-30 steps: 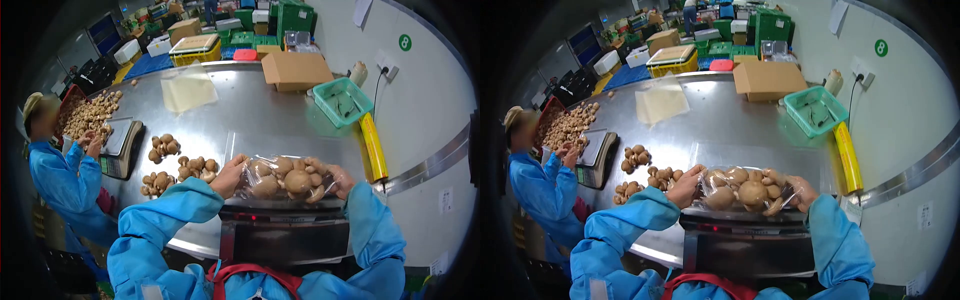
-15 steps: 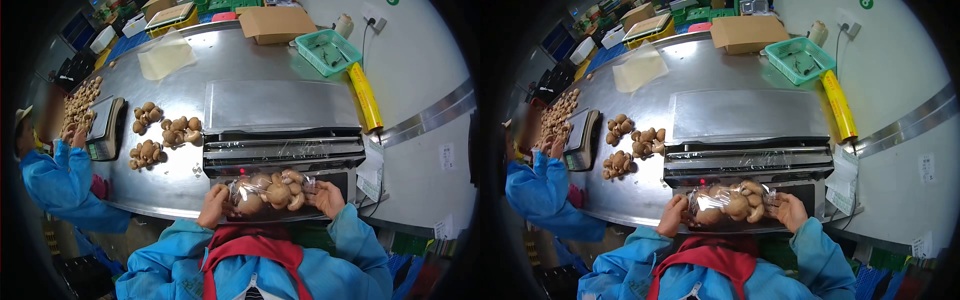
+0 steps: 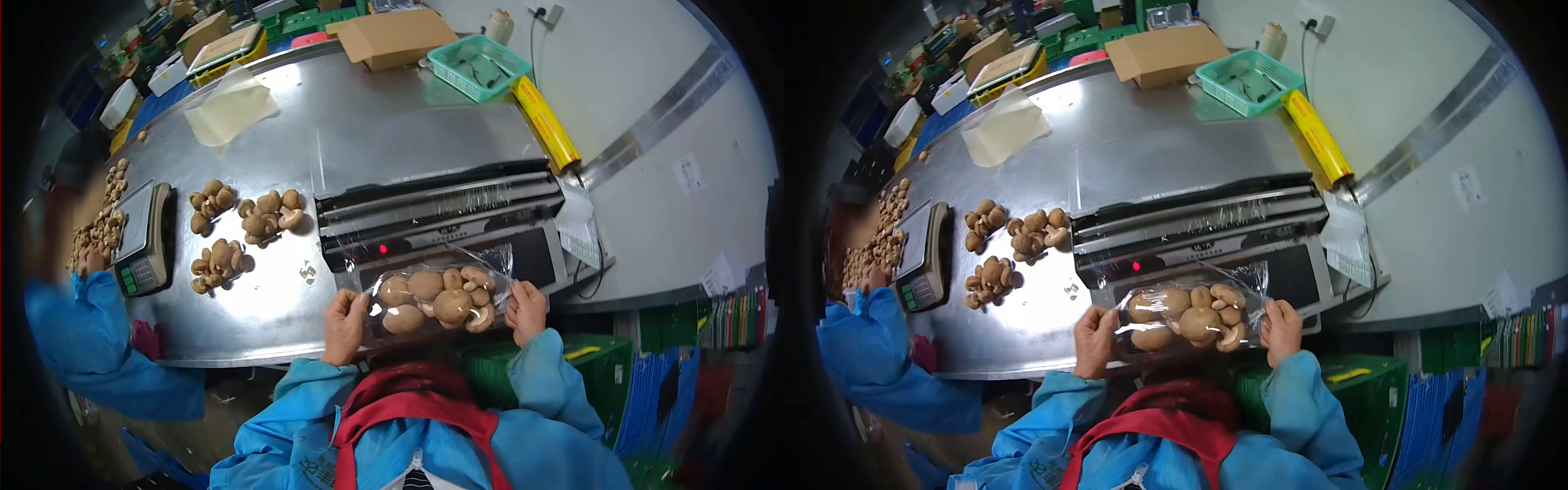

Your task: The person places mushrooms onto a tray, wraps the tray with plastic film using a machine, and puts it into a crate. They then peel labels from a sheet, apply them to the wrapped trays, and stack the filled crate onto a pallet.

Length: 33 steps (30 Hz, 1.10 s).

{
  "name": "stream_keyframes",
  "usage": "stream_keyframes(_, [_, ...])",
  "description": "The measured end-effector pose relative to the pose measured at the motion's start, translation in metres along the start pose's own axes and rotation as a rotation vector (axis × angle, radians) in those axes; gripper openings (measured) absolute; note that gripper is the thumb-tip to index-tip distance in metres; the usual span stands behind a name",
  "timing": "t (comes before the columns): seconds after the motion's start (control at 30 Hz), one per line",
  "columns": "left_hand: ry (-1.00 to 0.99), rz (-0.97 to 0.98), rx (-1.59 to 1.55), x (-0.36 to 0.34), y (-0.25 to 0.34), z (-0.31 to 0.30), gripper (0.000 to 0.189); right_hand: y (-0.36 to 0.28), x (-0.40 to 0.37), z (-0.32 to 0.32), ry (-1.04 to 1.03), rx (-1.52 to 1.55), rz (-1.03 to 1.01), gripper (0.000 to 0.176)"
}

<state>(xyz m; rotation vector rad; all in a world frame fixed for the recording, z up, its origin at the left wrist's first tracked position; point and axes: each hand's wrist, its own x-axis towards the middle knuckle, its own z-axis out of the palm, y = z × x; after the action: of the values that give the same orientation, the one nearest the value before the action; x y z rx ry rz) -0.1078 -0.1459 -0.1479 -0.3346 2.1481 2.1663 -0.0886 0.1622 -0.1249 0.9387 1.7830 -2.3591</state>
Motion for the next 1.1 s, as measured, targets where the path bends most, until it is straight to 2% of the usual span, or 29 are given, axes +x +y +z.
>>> stream_keyframes(0.07, [-0.042,0.079,0.04,0.006,-0.003,-0.013,0.017,0.019,-0.03,-0.016,0.095,-0.003,0.015,0.023])
stream_keyframes(0.13, [-0.086,0.267,0.402,0.022,-0.002,-0.015,0.017,0.055,-0.04,-0.029,0.174,-0.013,-0.017,0.025])
stream_keyframes(0.17, [-0.119,0.444,0.575,0.03,0.006,-0.01,0.018,0.07,-0.036,-0.026,0.238,-0.017,-0.041,0.029])
stream_keyframes(0.2, [-0.128,0.62,0.764,0.042,-0.001,-0.004,0.019,0.097,-0.019,-0.036,0.25,-0.072,-0.131,0.027])
stream_keyframes(0.27, [-0.203,0.711,0.932,0.054,-0.002,0.01,0.016,0.116,0.002,-0.015,0.49,-0.56,-0.522,0.02])
stream_keyframes(0.33, [-0.24,0.723,0.998,0.057,0.001,0.023,0.015,0.166,0.021,0.004,0.384,-0.041,-0.342,0.011])
stream_keyframes(0.37, [-0.263,0.722,1.046,0.057,0.001,0.028,0.014,0.166,0.005,0.027,0.265,0.144,-0.367,0.009])
stream_keyframes(0.4, [-0.269,0.731,1.058,0.057,0.001,0.03,0.014,0.158,-0.012,0.045,0.141,0.327,-0.394,0.014])
stream_keyframes(0.43, [-0.337,0.682,1.028,0.051,0.001,0.029,0.013,0.163,-0.022,0.045,-0.174,0.806,-0.121,0.016])
stream_keyframes(0.47, [-0.402,0.631,0.995,0.045,0.0,0.027,0.012,0.159,-0.028,0.05,-0.263,0.587,-0.22,0.012])
stream_keyframes(0.5, [-0.435,0.416,0.763,0.034,0.0,0.024,0.015,0.154,-0.035,0.054,-0.331,0.361,-0.341,0.009])
stream_keyframes(0.53, [-0.452,0.105,0.516,0.018,0.003,0.018,0.017,0.15,-0.043,0.059,-0.378,0.161,-0.473,0.009])
stream_keyframes(0.57, [-0.43,-0.09,0.098,-0.006,0.011,0.015,0.017,0.152,-0.047,0.079,-0.383,0.166,-0.47,0.009])
stream_keyframes(0.6, [-0.391,-0.279,-0.322,-0.03,0.014,0.006,0.016,0.154,-0.05,0.105,-0.495,0.762,-0.822,0.024])
stream_keyframes(0.63, [-0.446,-0.343,-0.355,-0.043,-0.008,-0.015,0.015,0.156,-0.061,0.113,-0.513,1.084,-0.956,0.032])
stream_keyframes(0.67, [-0.475,-0.406,-0.541,-0.06,-0.029,-0.029,0.015,0.159,-0.072,0.12,-0.573,1.386,-1.114,0.041])
stream_keyframes(0.7, [-0.498,-0.478,-0.723,-0.078,-0.05,-0.043,0.015,0.152,-0.091,0.111,-0.747,1.396,-0.706,0.042])
stream_keyframes(0.8, [-0.906,-0.706,-0.95,-0.115,0.006,-0.032,0.018,0.108,-0.15,0.065,-1.137,1.199,0.544,0.047])
stream_keyframes(0.87, [-1.113,-0.765,-0.948,-0.126,0.029,-0.023,0.022,0.085,-0.173,0.052,-1.211,1.046,0.978,0.048])
stream_keyframes(0.93, [-1.184,-0.767,-0.912,-0.131,0.034,-0.029,0.026,0.06,-0.169,0.052,-0.729,-0.045,0.453,0.025])
stream_keyframes(1.0, [-1.212,-0.758,-0.882,-0.135,0.039,-0.039,0.03,0.02,-0.121,0.06,-0.611,-0.777,0.061,0.031])
stream_keyframes(1.03, [-1.221,-0.754,-0.868,-0.135,0.039,-0.043,0.032,-0.01,-0.128,0.069,-0.56,-0.4,-0.137,0.031])
stream_keyframes(1.07, [-1.23,-0.757,-0.86,-0.136,0.04,-0.046,0.034,-0.043,-0.144,0.084,-0.649,-0.328,-0.287,0.038])
stream_keyframes(1.1, [-1.243,-0.764,-0.851,-0.138,0.041,-0.046,0.037,-0.066,-0.162,0.102,-0.915,-0.375,-0.357,0.046])
